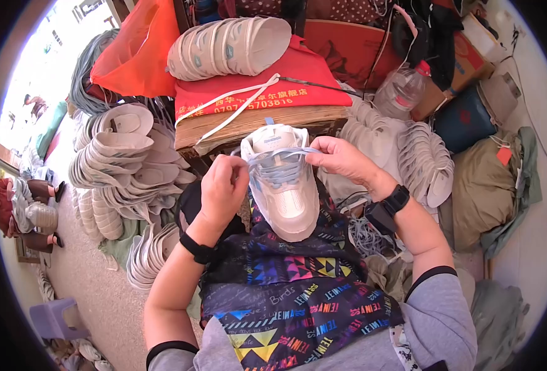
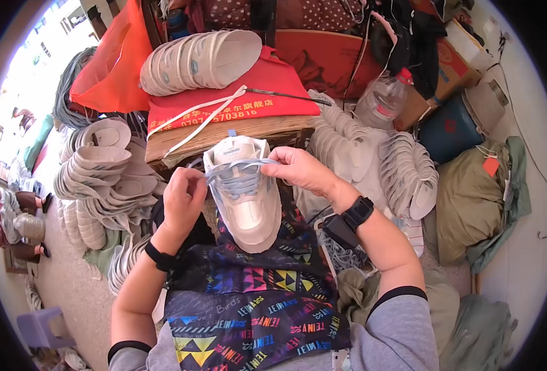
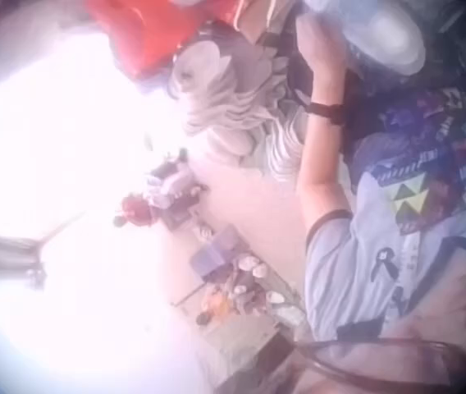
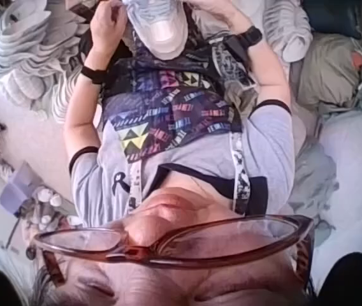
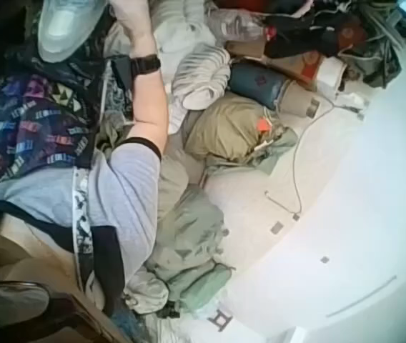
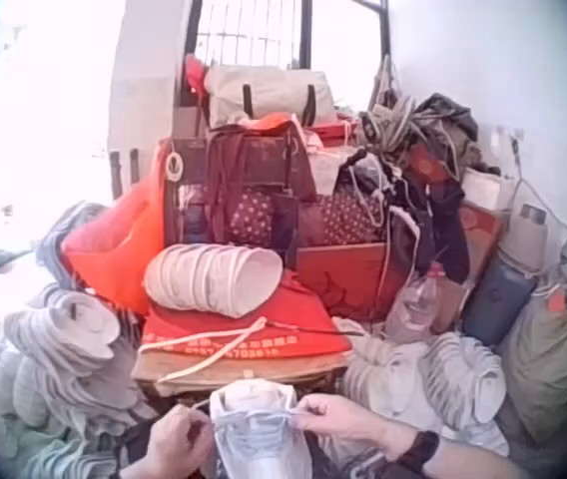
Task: The recorder is lacing a white sneaker while sitting in a shoe workshop surrounded by shoe parts.
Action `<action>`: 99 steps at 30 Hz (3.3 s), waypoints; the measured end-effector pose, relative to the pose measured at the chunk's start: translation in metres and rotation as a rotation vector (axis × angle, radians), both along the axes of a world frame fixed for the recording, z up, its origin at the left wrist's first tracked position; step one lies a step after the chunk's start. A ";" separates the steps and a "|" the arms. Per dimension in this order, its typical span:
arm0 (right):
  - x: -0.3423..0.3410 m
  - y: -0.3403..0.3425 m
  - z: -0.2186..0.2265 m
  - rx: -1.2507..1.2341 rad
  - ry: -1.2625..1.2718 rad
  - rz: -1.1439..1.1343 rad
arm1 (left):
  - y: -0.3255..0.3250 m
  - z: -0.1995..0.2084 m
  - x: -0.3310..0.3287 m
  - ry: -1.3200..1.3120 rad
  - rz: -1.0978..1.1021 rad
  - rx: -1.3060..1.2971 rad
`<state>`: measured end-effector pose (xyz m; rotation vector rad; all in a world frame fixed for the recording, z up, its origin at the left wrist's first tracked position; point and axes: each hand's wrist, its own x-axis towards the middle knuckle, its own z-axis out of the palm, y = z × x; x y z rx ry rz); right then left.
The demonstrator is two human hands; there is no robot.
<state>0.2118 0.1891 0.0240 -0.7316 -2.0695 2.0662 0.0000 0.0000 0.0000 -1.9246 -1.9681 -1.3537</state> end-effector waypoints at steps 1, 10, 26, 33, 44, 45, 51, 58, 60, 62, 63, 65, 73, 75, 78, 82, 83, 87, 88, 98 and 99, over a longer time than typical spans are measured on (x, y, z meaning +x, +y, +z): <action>0.001 0.001 -0.001 -0.069 0.017 -0.018 | 0.003 0.000 0.004 -0.120 0.075 0.039; 0.048 0.077 0.005 -0.330 0.402 -0.638 | -0.011 -0.022 -0.039 -0.819 0.124 0.013; 0.113 0.147 0.057 -0.127 0.751 -1.120 | -0.060 0.063 -0.175 -1.019 0.276 0.472; 0.053 0.066 0.026 0.216 0.190 -0.700 | -0.014 0.042 -0.065 -0.924 0.136 -0.081; -0.006 -0.011 -0.019 0.421 -0.013 -0.232 | 0.007 0.010 -0.003 -1.220 -0.053 -0.275; -0.005 -0.009 -0.020 0.422 -0.013 -0.236 | 0.005 0.010 -0.003 -1.189 -0.065 -0.320; -0.010 -0.008 -0.007 0.570 -0.085 -0.273 | 0.003 0.003 -0.001 -1.109 -0.004 -0.313; -0.017 -0.022 0.013 1.155 -0.019 -0.181 | 0.006 0.003 -0.002 -1.073 -0.032 -0.329; -0.019 -0.021 0.012 1.224 -0.002 -0.161 | 0.009 0.004 0.000 -1.056 -0.050 -0.333; -0.021 -0.021 0.013 1.382 -0.002 -0.087 | 0.012 0.006 -0.001 -1.028 -0.037 -0.373; -0.022 -0.020 0.013 1.382 -0.001 -0.085 | 0.013 0.007 -0.002 -0.998 -0.022 -0.412; -0.021 -0.015 0.015 1.494 -0.025 0.046 | 0.017 0.010 -0.003 -0.946 0.001 -0.428; -0.028 0.011 0.051 1.688 0.106 0.297 | 0.028 0.053 -0.021 0.058 -0.012 -0.319; -0.031 0.021 0.046 1.643 0.297 0.250 | 0.032 0.064 -0.031 0.202 -0.060 -0.260; -0.031 0.035 0.038 1.421 0.219 0.482 | 0.035 0.069 -0.040 0.074 -0.354 -0.495; -0.029 0.039 0.039 1.174 0.102 0.501 | 0.038 0.063 -0.051 0.149 -0.405 -0.477; -0.028 0.039 0.039 1.017 0.085 0.479 | 0.037 0.061 -0.051 0.093 -0.405 -0.513; -0.032 0.031 0.015 0.968 0.136 0.372 | 0.040 0.033 -0.049 -0.168 -0.374 -0.475; -0.034 0.030 0.004 0.848 0.195 0.257 | 0.039 0.026 -0.044 -0.167 -0.377 -0.474; -0.069 -0.024 0.097 0.736 0.401 -0.186 | 0.052 0.074 0.016 -0.843 -0.416 -0.246; -0.067 -0.029 0.112 0.739 0.401 -0.187 | 0.053 0.092 0.015 -0.842 -0.418 -0.244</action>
